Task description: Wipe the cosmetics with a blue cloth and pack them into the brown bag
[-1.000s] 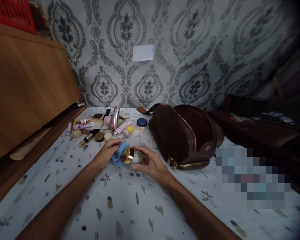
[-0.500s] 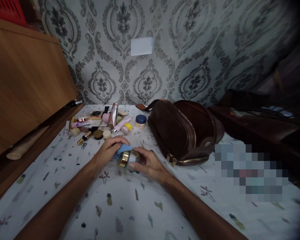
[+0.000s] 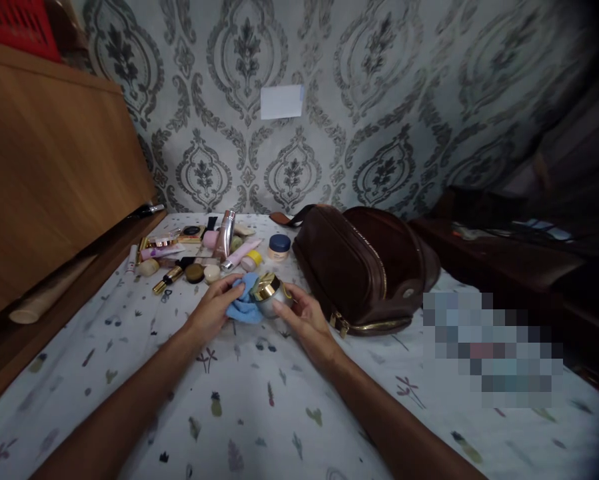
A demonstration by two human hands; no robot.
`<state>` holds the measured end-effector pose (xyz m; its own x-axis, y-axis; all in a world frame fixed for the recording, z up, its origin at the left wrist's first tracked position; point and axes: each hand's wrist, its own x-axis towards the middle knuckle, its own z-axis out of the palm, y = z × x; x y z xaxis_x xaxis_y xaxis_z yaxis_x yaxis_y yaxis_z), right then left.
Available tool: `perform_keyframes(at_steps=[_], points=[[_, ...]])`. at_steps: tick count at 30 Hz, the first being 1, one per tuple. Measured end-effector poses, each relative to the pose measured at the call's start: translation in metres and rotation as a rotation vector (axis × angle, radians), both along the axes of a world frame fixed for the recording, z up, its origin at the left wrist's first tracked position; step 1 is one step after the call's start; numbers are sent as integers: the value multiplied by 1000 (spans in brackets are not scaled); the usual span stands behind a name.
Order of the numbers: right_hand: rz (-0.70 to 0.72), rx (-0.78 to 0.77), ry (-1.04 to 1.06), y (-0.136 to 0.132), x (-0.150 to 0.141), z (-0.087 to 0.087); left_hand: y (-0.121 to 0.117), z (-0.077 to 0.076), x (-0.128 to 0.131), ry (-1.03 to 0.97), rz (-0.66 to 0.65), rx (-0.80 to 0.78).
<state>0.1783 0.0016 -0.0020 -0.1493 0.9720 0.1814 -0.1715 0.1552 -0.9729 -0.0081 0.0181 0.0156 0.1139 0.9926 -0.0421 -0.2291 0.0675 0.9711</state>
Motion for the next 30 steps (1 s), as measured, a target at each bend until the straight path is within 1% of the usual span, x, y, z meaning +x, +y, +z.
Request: perform_keyframes(at_steps=[2, 4, 6, 8, 12, 15, 21, 24, 26, 28, 30], points=[[-39, 4, -3, 2, 0, -3, -3, 0, 2, -19, -23, 36], [-76, 15, -24, 3, 0, -4, -5, -1, 4, 31, -50, 101], [-112, 33, -55, 4, 1, -4, -7, -3, 5, 152, -39, 192], [-146, 56, -86, 5, 2, -3, -10, -5, 7, 316, 6, 296], [-197, 107, -151, 6, 4, -3, -17, -2, 11, 605, 103, 568], [-245, 163, -246, 7, 4, -7, -22, 0, 13, 733, 128, 758], [-296, 299, -380, 8, 7, -15, -25, -3, 12, 914, 130, 1008], [-301, 366, -479, 6, 8, -14, -25, -3, 11, 990, 148, 1059], [-265, 413, -538, 3, 7, -12, -26, -1, 9, 1029, 155, 1066], [-212, 462, -577, 0, 6, -11, -26, 1, 9, 1044, 155, 1043], [-162, 505, -605, -1, 5, -11, -26, 3, 8, 1033, 154, 978]])
